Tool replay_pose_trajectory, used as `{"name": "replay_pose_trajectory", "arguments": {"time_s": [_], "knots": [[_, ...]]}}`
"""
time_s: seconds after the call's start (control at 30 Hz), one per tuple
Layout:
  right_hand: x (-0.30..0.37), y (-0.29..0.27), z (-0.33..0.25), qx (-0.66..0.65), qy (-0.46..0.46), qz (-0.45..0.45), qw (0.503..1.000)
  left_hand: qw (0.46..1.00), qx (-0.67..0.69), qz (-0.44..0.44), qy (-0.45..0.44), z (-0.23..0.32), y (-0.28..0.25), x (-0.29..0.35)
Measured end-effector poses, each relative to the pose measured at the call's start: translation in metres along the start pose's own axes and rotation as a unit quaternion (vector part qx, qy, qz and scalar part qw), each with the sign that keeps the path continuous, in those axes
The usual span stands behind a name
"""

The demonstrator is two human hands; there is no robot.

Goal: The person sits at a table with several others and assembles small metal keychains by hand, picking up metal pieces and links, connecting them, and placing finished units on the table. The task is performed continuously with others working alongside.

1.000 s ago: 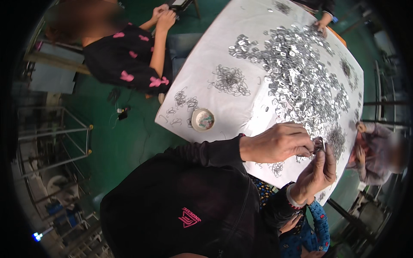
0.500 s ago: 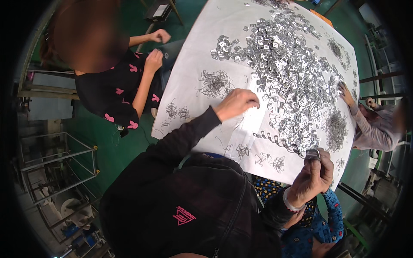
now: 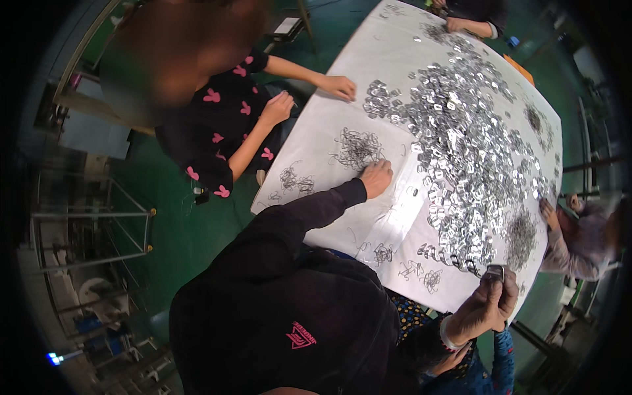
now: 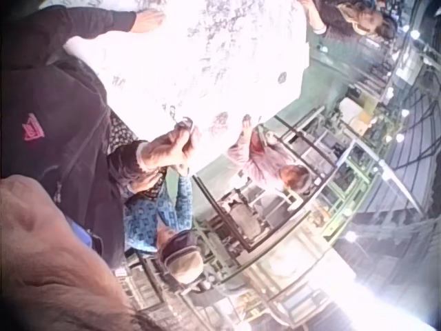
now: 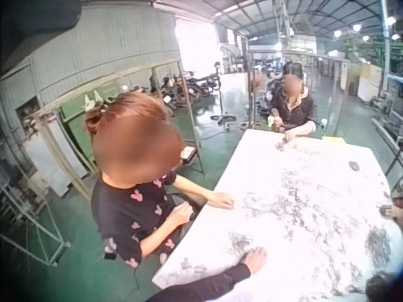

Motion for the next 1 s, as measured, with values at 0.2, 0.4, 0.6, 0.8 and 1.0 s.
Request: {"name": "replay_pose_trajectory", "arguments": {"time_s": [0.2,0.4,0.6,0.8,1.0], "knots": [[0.011,0.005,-0.013,0.036,-0.004,0.043,0.998,0.992,0.044,-0.015,-0.121,-0.029,0.004,-0.003],[0.02,0.004,-0.02,-0.025,-0.018,0.006,1.0,0.994,0.034,-0.1,-0.034,-0.034,0.01,0.009],[0.023,0.0,-0.027,-0.033,-0.029,0.015,0.999,0.985,0.121,-0.042,-0.114,-0.051,-0.022,-0.024],[0.022,0.003,-0.03,-0.036,-0.038,0.024,0.998,0.972,0.173,-0.071,-0.141,-0.063,-0.026,-0.033],[0.021,0.006,-0.035,-0.019,-0.054,0.006,0.998,0.975,0.139,-0.129,-0.119,-0.063,-0.021,-0.019]]}}
Point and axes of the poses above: each hand's wrist, its own x-axis away from the middle knuckle, its own y-axis out of the palm, z = x × y, the point moved 3 cm from there along -x, towards the middle knuckle, and after that the axes turned 11 degrees about z, right-handed, at the moved point
